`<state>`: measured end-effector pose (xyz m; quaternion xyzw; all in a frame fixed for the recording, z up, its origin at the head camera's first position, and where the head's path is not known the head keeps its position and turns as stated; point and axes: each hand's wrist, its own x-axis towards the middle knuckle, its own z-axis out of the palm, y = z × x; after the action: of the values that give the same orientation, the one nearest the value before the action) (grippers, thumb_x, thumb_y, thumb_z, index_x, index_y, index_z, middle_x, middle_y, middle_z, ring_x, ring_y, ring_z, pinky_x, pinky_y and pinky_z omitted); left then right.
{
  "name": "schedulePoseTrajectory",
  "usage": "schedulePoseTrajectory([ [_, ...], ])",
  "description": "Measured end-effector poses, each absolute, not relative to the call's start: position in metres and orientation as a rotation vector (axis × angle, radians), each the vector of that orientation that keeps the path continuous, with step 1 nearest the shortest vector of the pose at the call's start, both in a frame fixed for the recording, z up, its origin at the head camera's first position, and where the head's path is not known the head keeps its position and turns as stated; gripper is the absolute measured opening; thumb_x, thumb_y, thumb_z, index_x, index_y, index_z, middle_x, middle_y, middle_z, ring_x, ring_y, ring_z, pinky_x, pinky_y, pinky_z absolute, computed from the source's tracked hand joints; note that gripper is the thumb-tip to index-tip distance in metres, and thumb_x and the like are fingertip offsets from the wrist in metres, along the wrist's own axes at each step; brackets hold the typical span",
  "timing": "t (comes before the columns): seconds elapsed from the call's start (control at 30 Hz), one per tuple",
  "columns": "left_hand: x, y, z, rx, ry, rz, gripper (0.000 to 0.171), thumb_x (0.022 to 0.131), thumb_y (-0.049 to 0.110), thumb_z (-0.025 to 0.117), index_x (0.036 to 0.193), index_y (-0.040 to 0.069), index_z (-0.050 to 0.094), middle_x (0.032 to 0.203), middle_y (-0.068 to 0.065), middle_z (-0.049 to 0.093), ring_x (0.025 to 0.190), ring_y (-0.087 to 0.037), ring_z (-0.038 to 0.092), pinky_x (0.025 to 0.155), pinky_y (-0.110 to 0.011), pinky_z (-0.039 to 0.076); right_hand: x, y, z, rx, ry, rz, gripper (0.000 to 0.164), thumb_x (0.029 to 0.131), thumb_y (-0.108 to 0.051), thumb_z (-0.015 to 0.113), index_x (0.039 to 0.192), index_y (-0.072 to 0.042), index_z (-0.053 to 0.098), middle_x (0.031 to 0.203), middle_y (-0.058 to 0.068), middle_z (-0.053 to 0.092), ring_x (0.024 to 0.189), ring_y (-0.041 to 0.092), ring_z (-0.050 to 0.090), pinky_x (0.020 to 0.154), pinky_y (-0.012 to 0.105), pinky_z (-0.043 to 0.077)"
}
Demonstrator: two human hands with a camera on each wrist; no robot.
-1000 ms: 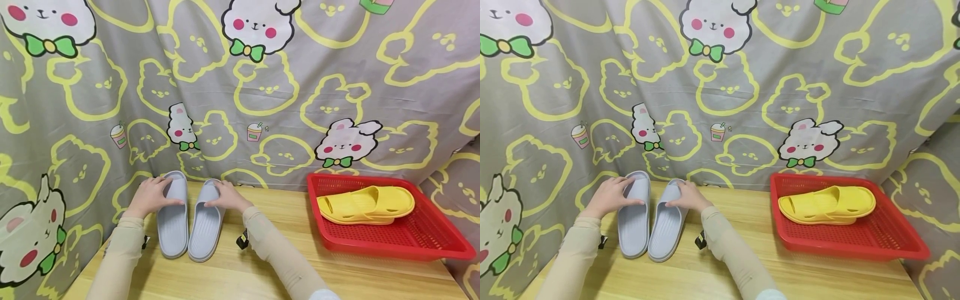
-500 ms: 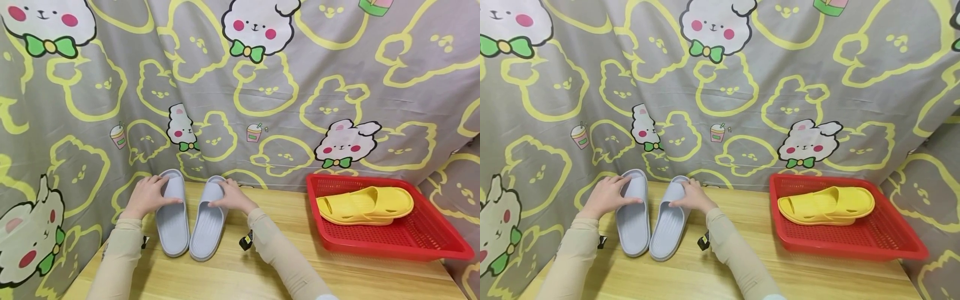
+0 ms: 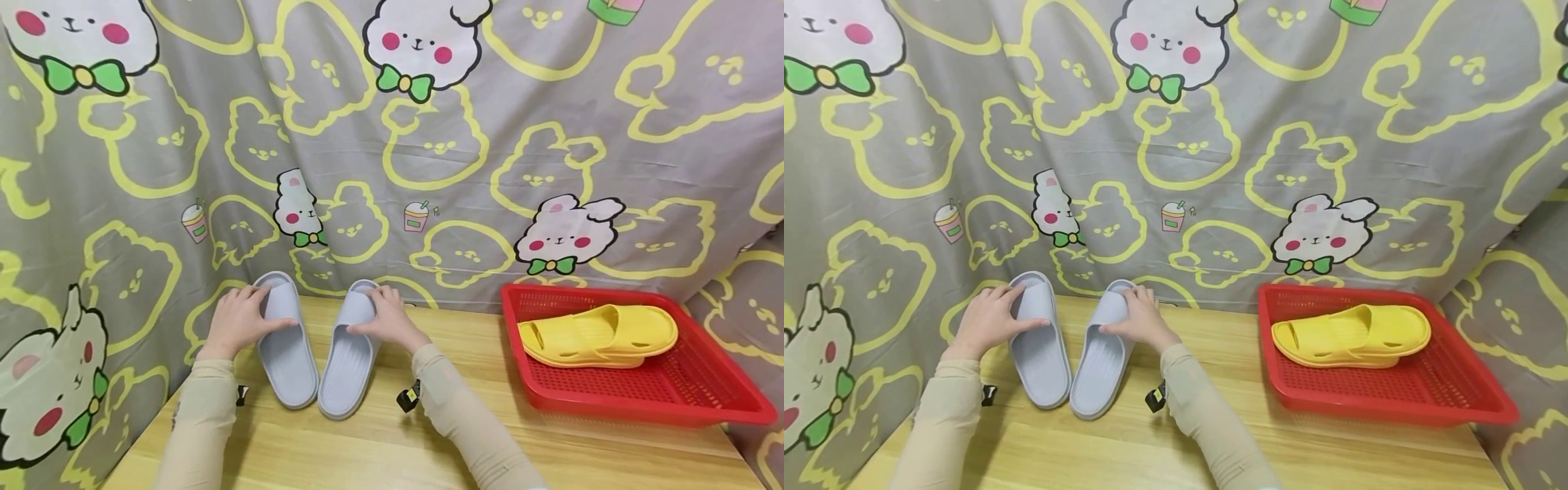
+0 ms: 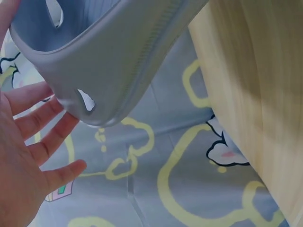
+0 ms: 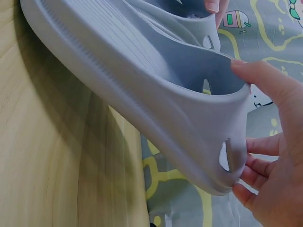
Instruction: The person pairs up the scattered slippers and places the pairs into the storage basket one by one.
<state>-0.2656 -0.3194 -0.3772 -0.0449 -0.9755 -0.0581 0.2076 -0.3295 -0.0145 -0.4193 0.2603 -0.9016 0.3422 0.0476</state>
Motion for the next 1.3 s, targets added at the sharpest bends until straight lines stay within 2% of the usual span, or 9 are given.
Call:
schedulePoseTrajectory([
  [0.2, -0.264, -0.318, -0.382, -0.071, -2.673, -0.172, 0.101, 0.066, 0.081, 0.064, 0.133, 0.006, 0.057, 0.123, -0.026, 0.059, 0.104, -0.048, 0.054, 0.088, -0.062, 0.041, -0.328, -0.008, -0.418, 0.747, -2.666, 1.033, 0.086, 0.069, -0.052, 0.082, 0.136, -0.008, 0.052, 0.141, 0.011, 0.04, 0.132, 0.03, 0.03, 0.107, 0.052, 0.029],
  [0.63, -0.257, -0.319, -0.395, 0.067, -2.61, -0.276, 0.098, 0.068, 0.08, 0.064, 0.133, 0.007, 0.057, 0.126, -0.023, 0.059, 0.103, -0.045, 0.053, 0.081, -0.062, 0.043, -0.328, 0.004, -0.421, 0.692, -2.609, 1.115, 0.083, 0.068, -0.051, 0.082, 0.133, -0.008, 0.053, 0.156, 0.011, 0.027, 0.145, 0.031, 0.019, 0.117, 0.055, 0.019],
  [0.9, -0.253, -0.317, -0.404, 0.152, -2.544, -0.441, 0.094, 0.071, 0.073, 0.069, 0.135, 0.006, 0.056, 0.138, -0.023, 0.049, 0.114, -0.048, 0.048, 0.09, -0.064, 0.041, -0.328, 0.013, -0.425, 0.644, -2.6, 1.15, 0.086, 0.07, -0.049, 0.082, 0.136, -0.005, 0.048, 0.161, 0.015, 0.02, 0.149, 0.037, 0.016, 0.119, 0.06, 0.015],
  [1.13, -0.251, -0.317, -0.412, 0.239, -2.482, -0.56, 0.09, 0.07, 0.069, 0.073, 0.133, 0.006, 0.058, 0.149, -0.018, 0.041, 0.123, -0.048, 0.041, 0.091, -0.063, 0.041, -0.328, 0.022, -0.425, 0.567, -2.568, 1.181, 0.085, 0.07, -0.048, 0.082, 0.134, -0.004, 0.047, 0.161, 0.018, 0.02, 0.149, 0.039, 0.017, 0.115, 0.063, 0.022],
  [1.3, -0.249, -0.316, -0.414, 0.306, -2.471, -0.627, 0.092, 0.071, 0.069, 0.071, 0.137, 0.007, 0.055, 0.154, -0.015, 0.037, 0.123, -0.05, 0.044, 0.087, -0.064, 0.043, -0.329, 0.027, -0.425, 0.49, -2.547, 1.207, 0.083, 0.069, -0.047, 0.082, 0.131, -0.004, 0.048, 0.161, 0.018, 0.02, 0.149, 0.038, 0.017, 0.115, 0.062, 0.024],
])
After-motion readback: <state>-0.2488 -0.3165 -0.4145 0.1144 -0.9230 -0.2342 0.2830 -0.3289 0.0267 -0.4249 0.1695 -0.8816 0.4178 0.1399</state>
